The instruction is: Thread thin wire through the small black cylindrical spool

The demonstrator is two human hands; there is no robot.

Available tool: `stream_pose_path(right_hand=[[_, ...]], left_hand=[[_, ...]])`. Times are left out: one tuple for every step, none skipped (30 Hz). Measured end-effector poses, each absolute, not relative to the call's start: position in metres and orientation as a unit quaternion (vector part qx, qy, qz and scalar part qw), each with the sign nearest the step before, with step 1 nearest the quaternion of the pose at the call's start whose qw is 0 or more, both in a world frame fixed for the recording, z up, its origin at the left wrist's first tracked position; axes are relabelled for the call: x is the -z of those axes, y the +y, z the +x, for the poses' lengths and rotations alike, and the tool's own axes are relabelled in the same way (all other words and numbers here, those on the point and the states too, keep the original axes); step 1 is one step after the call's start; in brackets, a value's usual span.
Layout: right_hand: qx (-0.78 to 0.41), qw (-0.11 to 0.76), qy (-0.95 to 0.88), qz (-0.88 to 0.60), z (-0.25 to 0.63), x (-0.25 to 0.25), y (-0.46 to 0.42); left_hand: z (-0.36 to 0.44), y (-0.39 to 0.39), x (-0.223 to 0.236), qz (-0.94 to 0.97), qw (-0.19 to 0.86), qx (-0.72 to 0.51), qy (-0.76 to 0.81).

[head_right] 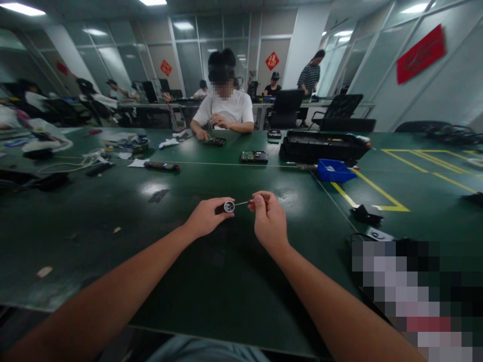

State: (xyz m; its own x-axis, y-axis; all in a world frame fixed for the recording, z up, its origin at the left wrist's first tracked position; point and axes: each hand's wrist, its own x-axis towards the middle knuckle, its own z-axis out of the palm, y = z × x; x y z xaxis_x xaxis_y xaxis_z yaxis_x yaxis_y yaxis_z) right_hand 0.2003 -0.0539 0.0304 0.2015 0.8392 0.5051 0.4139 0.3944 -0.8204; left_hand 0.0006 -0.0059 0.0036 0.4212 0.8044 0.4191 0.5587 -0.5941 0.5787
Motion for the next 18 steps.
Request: stream_pose_path(right_hand=[[-0.18, 0.571, -0.611, -0.518, 0.2005, -0.0315, -0.0546], [-0.172, 0.562, -0.62, -0.519, 0.2008, -0.0327, -0.0555], [-0.161, 0.552, -0.629, -0.524, 0.2012, -0.0341, -0.0564], [-0.148, 0.54, -0.636, -0.531, 0.2017, -0.0355, -0.0573], [-0.133, 0.528, -0.642, -0.539, 0.2022, -0.0367, -0.058], [-0.117, 0.518, -0.648, -0.547, 0.2026, -0.0376, -0.0587], [-0.103, 0.508, -0.653, -0.552, 0.2028, -0.038, -0.0592], [-0.093, 0.504, -0.659, -0.551, 0.2029, -0.0379, -0.0596], [-0.091, 0.503, -0.667, -0.543, 0.2027, -0.0374, -0.06], [-0.095, 0.505, -0.675, -0.529, 0.2024, -0.0366, -0.0604], [-0.103, 0.507, -0.685, -0.513, 0.202, -0.0356, -0.0608], [-0.114, 0.508, -0.695, -0.495, 0.2016, -0.0347, -0.0613], [-0.122, 0.505, -0.706, -0.481, 0.2014, -0.034, -0.0618], [-0.125, 0.498, -0.716, -0.472, 0.2013, -0.0336, -0.0624], [-0.123, 0.49, -0.724, -0.47, 0.2014, -0.0335, -0.0628], [-0.12, 0.482, -0.727, -0.474, 0.2016, -0.0336, -0.0631], [-0.118, 0.479, -0.725, -0.48, 0.2018, -0.0336, -0.0631], [-0.123, 0.485, -0.715, -0.488, 0.2021, -0.0334, -0.0626]], left_hand=[[0.0008, -0.006, -0.0037, 0.825, 0.178, -0.344, 0.412], [0.0011, -0.0062, -0.0038, 0.825, 0.179, -0.344, 0.41], [0.0013, -0.0062, -0.0039, 0.825, 0.179, -0.345, 0.41], [0.0016, -0.0063, -0.004, 0.825, 0.179, -0.345, 0.409], [0.0018, -0.0062, -0.0039, 0.825, 0.18, -0.345, 0.41], [0.0019, -0.0061, -0.0037, 0.824, 0.18, -0.346, 0.412], [0.002, -0.0059, -0.0033, 0.823, 0.18, -0.348, 0.412], [0.002, -0.0055, -0.0027, 0.822, 0.181, -0.349, 0.412], [0.002, -0.0051, -0.0021, 0.821, 0.181, -0.352, 0.412], [0.0018, -0.0047, -0.0013, 0.819, 0.182, -0.355, 0.413], [0.0017, -0.0042, -0.0006, 0.817, 0.182, -0.358, 0.413], [0.0015, -0.0038, 0.0001, 0.815, 0.182, -0.361, 0.415], [0.0013, -0.0036, 0.0006, 0.814, 0.183, -0.361, 0.416], [0.0012, -0.0035, 0.0008, 0.813, 0.183, -0.361, 0.419], [0.0013, -0.0036, 0.0009, 0.814, 0.183, -0.359, 0.419], [0.0014, -0.0039, 0.0008, 0.817, 0.182, -0.356, 0.416], [0.0016, -0.0043, 0.0005, 0.82, 0.183, -0.351, 0.414], [0.0019, -0.0048, 0.0002, 0.822, 0.185, -0.347, 0.412]])
